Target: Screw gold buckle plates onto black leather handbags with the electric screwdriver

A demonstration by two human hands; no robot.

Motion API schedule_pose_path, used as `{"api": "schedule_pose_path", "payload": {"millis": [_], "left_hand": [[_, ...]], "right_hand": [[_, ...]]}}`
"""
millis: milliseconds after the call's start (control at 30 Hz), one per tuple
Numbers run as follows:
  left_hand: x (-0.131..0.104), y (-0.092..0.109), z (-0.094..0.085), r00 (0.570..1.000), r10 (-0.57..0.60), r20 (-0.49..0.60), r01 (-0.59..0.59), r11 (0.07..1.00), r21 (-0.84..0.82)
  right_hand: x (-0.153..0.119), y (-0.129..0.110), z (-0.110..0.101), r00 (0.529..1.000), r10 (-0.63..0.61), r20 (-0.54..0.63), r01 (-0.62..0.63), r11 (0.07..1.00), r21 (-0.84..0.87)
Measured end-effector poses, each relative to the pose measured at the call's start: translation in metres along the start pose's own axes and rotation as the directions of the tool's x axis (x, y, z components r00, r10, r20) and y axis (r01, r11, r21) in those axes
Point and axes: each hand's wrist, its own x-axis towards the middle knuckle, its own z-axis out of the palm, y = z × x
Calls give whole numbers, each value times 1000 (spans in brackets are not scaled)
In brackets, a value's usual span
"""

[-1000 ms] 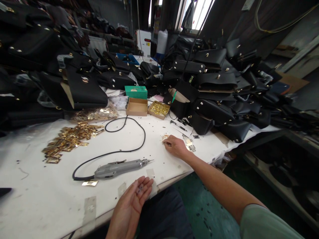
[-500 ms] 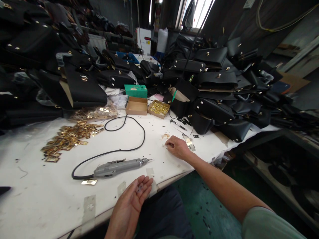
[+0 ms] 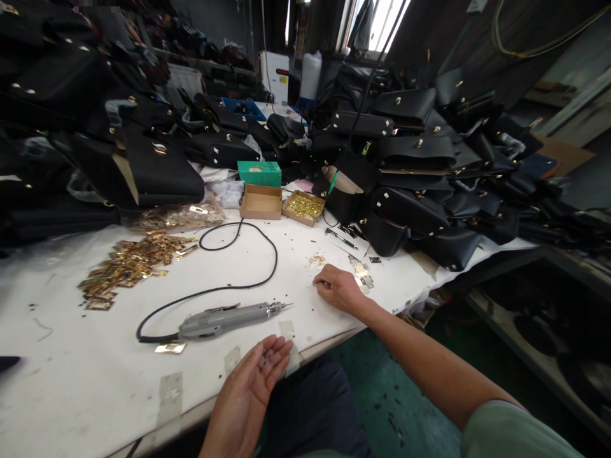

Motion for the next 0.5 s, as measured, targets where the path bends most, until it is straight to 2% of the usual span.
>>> {"api": "schedule_pose_path", "payload": {"millis": [100,500], "left_hand": [[-1,1,0,1000,-4,6,4,1000,8],[0,1,0,1000,-9,21,9,1000,19]], "right_hand": [[-1,-3,-4,999,46,-25,-46,999,-16],[-3,-12,1,997,56,61,-49,993,-110]]}}
